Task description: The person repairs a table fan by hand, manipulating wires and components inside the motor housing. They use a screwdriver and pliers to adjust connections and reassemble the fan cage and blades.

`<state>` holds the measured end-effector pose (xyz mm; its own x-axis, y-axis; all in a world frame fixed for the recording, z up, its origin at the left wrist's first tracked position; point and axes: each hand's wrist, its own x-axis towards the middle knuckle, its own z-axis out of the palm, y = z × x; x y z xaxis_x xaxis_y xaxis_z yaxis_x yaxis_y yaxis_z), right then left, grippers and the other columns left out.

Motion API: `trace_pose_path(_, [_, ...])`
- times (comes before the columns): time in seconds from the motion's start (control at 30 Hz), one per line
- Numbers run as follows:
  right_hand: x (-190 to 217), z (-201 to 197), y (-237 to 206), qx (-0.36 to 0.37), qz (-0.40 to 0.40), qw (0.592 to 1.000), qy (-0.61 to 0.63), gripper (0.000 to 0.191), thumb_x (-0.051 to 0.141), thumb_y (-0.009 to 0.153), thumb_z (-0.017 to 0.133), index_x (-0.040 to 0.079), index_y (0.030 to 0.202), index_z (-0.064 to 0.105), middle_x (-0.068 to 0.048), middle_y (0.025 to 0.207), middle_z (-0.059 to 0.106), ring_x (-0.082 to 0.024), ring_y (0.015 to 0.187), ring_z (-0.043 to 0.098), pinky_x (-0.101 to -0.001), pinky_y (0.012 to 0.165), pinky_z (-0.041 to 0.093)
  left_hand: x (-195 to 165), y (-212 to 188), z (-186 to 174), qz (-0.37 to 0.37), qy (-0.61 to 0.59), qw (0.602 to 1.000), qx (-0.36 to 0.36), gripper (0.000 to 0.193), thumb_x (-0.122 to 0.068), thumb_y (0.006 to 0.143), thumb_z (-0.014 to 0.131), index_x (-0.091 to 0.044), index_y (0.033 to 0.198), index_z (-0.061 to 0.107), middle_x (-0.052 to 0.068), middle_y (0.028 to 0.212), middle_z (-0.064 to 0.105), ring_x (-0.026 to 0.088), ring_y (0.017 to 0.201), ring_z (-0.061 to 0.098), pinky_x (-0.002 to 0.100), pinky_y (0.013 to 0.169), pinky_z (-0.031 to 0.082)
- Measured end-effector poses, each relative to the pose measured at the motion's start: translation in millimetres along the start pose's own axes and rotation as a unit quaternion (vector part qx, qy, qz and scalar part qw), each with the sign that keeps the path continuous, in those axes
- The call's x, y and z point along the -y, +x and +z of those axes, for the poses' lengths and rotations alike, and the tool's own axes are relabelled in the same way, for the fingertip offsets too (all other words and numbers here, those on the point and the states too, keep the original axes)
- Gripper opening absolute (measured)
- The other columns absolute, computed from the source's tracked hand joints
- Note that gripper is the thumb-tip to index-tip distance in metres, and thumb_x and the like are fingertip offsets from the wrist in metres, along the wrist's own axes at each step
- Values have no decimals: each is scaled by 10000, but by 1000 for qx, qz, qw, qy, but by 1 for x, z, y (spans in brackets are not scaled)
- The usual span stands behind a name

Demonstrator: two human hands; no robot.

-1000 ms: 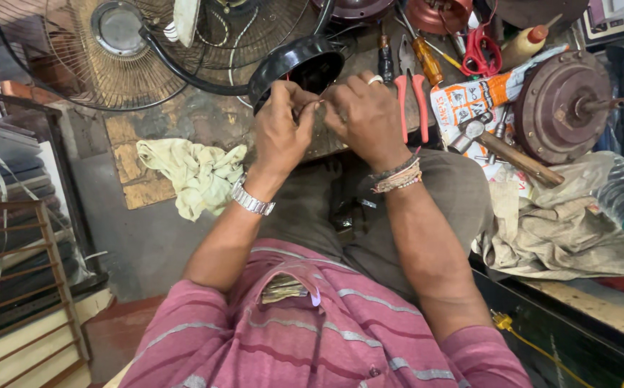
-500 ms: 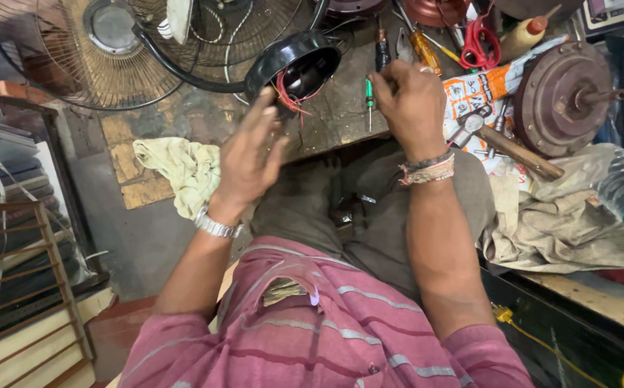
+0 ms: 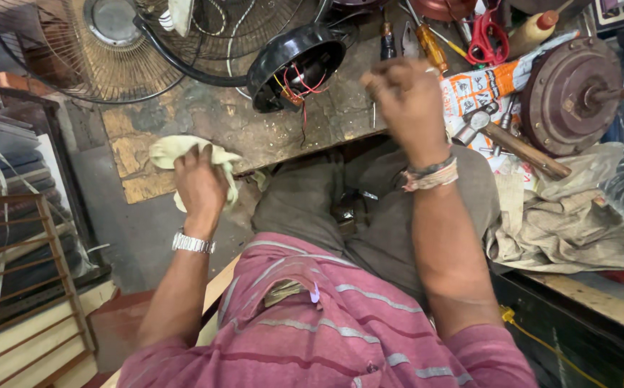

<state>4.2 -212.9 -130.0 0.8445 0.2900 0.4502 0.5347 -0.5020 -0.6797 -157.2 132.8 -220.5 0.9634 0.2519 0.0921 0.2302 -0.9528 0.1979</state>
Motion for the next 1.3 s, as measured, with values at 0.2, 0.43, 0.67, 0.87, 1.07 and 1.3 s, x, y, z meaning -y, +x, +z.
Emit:
trace_pose_path(0.2, [48, 66, -40, 162, -19, 961, 222, 534, 254, 1024, 701, 44, 1493, 553, -190, 1388, 599, -322, 1251, 611, -392, 1016, 524, -35, 12, -21, -31, -424, 874, -235, 351, -12, 1016, 572, 29, 1364, 600, 172, 1256, 690, 242, 1143, 655, 388, 1039, 518])
trace_pose_path(0.43, [59, 93, -55, -73, 159, 862, 476, 533, 346, 1067, 624, -33, 1429, 526, -82, 1263, 642, -171, 1110, 608, -314, 963, 517, -163, -16, -6, 254, -474, 843, -11, 636, -384, 1077, 455, 64, 1528, 434, 298, 1614, 404, 455, 1514, 407, 464, 1274, 306])
trace_pose_path(0.67, [33, 44, -30, -122, 206, 799, 551, 432, 343, 1126, 535, -53, 1278, 612, -144, 1221, 722, -210, 1064, 708, -350, 965, 565, -178, 1, -40, 201, -518, 821, 134, 663, -502, 997, 629, -11, 1430, 525, 227, 1422, 608, 391, 1356, 605, 421, 1187, 446])
trace_pose_path(0.87, [42, 50, -38, -50, 200, 712, 672, 648, 514, 1096, 461, 13, 1507, 443, -135, 1512, 523, -238, 1357, 582, -420, 1190, 463, -175, -2, -42, 240, -413, 866, -148, 596, -381, 1097, 576, -5, 1527, 406, 273, 1503, 482, 442, 1435, 465, 491, 1223, 361])
trace_pose_path(1.07, [50, 81, -64, 320, 66, 635, 700, 930, 639, 1033, 514, 28, 1665, 212, -43, 1697, 288, -206, 1584, 305, -415, 1314, 300, -124, 20, -45, 65, -385, 887, -247, 424, -349, 1121, 522, 13, 1341, 529, 203, 1220, 627, 385, 1112, 628, 478, 1009, 491])
trace_pose_path(1.3, [63, 63, -44, 464, 108, 802, 360, 454, 431, 1020, 663, 82, 1296, 755, -91, 1267, 817, -224, 1187, 755, -357, 1079, 569, -23, 32, -67, 34, -140, 966, -215, 208, -216, 1100, 653, -11, 1128, 668, 197, 1017, 653, 410, 966, 616, 504, 858, 456])
